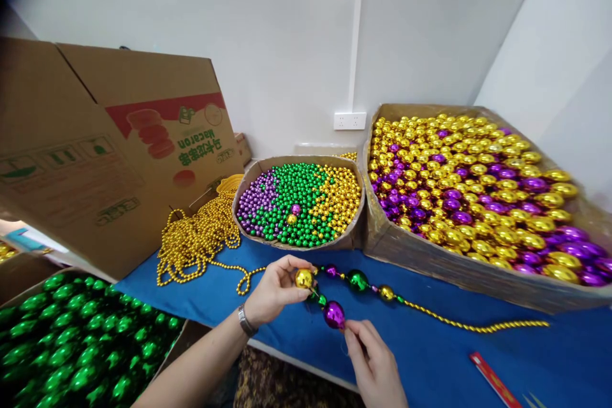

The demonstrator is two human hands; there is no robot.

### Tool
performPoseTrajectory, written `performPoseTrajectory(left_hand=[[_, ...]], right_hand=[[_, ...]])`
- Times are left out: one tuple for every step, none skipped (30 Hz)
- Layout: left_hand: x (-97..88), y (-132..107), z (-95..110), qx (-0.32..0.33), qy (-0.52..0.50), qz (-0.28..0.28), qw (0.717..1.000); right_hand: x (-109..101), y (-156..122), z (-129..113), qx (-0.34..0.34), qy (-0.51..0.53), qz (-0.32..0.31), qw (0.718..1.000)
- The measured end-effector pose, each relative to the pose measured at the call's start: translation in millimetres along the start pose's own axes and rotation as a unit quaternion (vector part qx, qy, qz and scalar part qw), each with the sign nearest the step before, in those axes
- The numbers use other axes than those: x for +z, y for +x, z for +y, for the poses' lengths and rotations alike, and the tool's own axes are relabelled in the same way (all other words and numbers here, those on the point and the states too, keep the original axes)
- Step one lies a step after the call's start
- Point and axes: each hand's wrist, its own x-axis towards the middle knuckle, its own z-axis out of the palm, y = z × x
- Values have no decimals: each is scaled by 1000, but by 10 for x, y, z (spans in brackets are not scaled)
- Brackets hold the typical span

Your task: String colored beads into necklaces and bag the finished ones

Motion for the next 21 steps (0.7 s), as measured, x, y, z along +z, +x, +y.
performPoseTrajectory(left_hand=[[1,-1,3,0,4,-2,1000],[3,-1,5,0,5,-4,1000],[5,-2,7,-1,3,-5,1000],[6,-3,7,-3,-2,-6,1000],[7,-4,6,-6,-8,-8,1000],[8,-6,3,-9,-14,-9,1000],[10,-9,-3,-11,-14,-11,1000],[12,-12,-10,-11,-8,-14,1000],[15,-17,-18,-8,4,-17,1000],[20,-21,-26,-4,19,-20,1000],[25,-24,-32,-2,34,-25,999],[31,-26,-37,-1,45,-29,999],[37,-26,-40,-1,48,-34,998],[43,-24,-39,-1,46,-37,998],[47,-20,-37,-2,41,-40,998],[49,-14,-32,-3,38,-44,998],[51,-9,-26,-3,36,-47,998],[52,-5,-20,-3,38,-50,998],[54,-5,-15,-4,44,-54,998],[56,-8,-11,-6,52,-59,997],[58,-15,-8,-7,59,-67,996]], right_hand=[[0,-3,4,2,0,-2,1000],[0,-5,5,4,-1,-3,1000],[2,-7,3,5,-2,-5,1000],[3,-9,-3,5,-4,-6,1000],[5,-10,-12,5,-7,-7,1000],[6,-10,-22,3,-10,-8,1000],[7,-11,-34,0,-14,-8,1000],[9,-11,-44,-3,-18,-6,1000],[10,-11,-52,-7,-21,-1,1000],[13,-11,-54,-11,-22,7,1000],[17,-12,-51,-13,-21,15,1000],[23,-11,-40,-12,-13,22,1000],[33,-9,-22,-6,2,24,1000],[47,-5,0,8,26,23,999],[65,3,24,30,58,16,998],[88,13,45,59,95,7,994],[115,26,57,93,137,-3,986],[146,41,57,127,183,-10,975],[177,55,43,159,232,-12,960],[208,68,15,185,281,-10,942],[236,78,-23,204,329,-5,922]])
